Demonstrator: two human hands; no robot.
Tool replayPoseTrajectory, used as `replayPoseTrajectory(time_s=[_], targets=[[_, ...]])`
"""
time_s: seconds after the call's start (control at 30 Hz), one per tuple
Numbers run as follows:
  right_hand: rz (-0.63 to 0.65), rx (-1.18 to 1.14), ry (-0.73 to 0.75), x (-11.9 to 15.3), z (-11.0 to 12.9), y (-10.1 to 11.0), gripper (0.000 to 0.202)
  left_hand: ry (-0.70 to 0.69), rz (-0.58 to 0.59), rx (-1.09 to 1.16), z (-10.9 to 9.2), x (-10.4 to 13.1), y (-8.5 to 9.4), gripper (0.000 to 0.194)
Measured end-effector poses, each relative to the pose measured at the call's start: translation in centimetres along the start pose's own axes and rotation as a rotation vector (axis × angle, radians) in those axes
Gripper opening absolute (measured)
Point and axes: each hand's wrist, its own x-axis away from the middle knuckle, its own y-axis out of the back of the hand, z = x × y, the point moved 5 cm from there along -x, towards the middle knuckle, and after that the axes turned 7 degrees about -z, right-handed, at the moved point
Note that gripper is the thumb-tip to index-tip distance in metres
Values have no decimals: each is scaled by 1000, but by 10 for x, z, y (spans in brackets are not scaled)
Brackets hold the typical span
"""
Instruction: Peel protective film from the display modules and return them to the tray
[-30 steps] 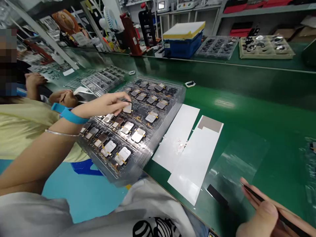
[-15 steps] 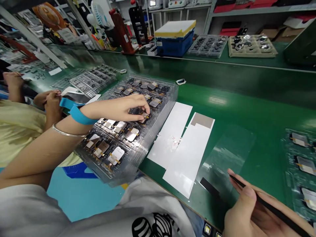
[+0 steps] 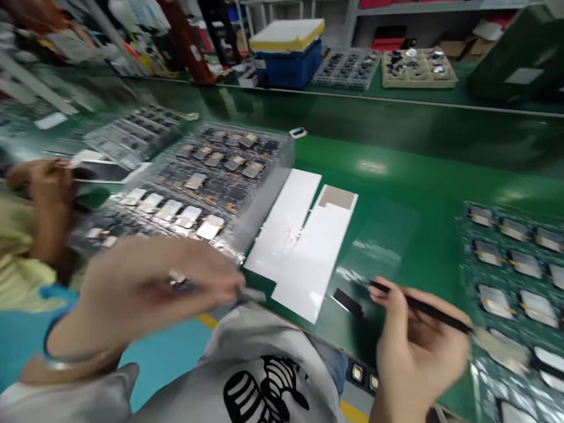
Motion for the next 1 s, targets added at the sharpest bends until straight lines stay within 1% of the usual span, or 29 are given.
replayPoseTrajectory(time_s=[0.07,0.13,0.17,0.23,0.3,0.37,0.43,0.5,0.63,0.77,0.83,1.0], targets=[[77,102,7,3,5,-3,19,-31,161,114,-5,23,-49,9],[170,148,18,8,7,-4,21,-48,250,151,-2,35,-91,4],[205,161,24,10,6,-3,21,-44,271,144,2,36,-110,4],[239,194,30,14,5,4,20,-50,297,114,11,33,-138,8],[214,237,28,17,3,13,17,-98,315,84,16,26,-156,8],[190,267,27,19,3,22,15,-184,328,40,17,19,-166,8],[187,274,20,21,2,27,14,-254,332,1,17,15,-170,9],[188,278,9,22,1,30,14,-285,346,-22,18,14,-173,11],[187,301,-20,25,1,31,12,-275,380,-39,22,14,-178,14],[209,293,-1,26,4,30,12,-278,360,-32,24,16,-180,16],[214,300,-15,25,4,30,12,-275,346,-36,24,16,-179,16],[207,317,-49,25,4,31,11,-245,366,-47,25,16,-180,16]])
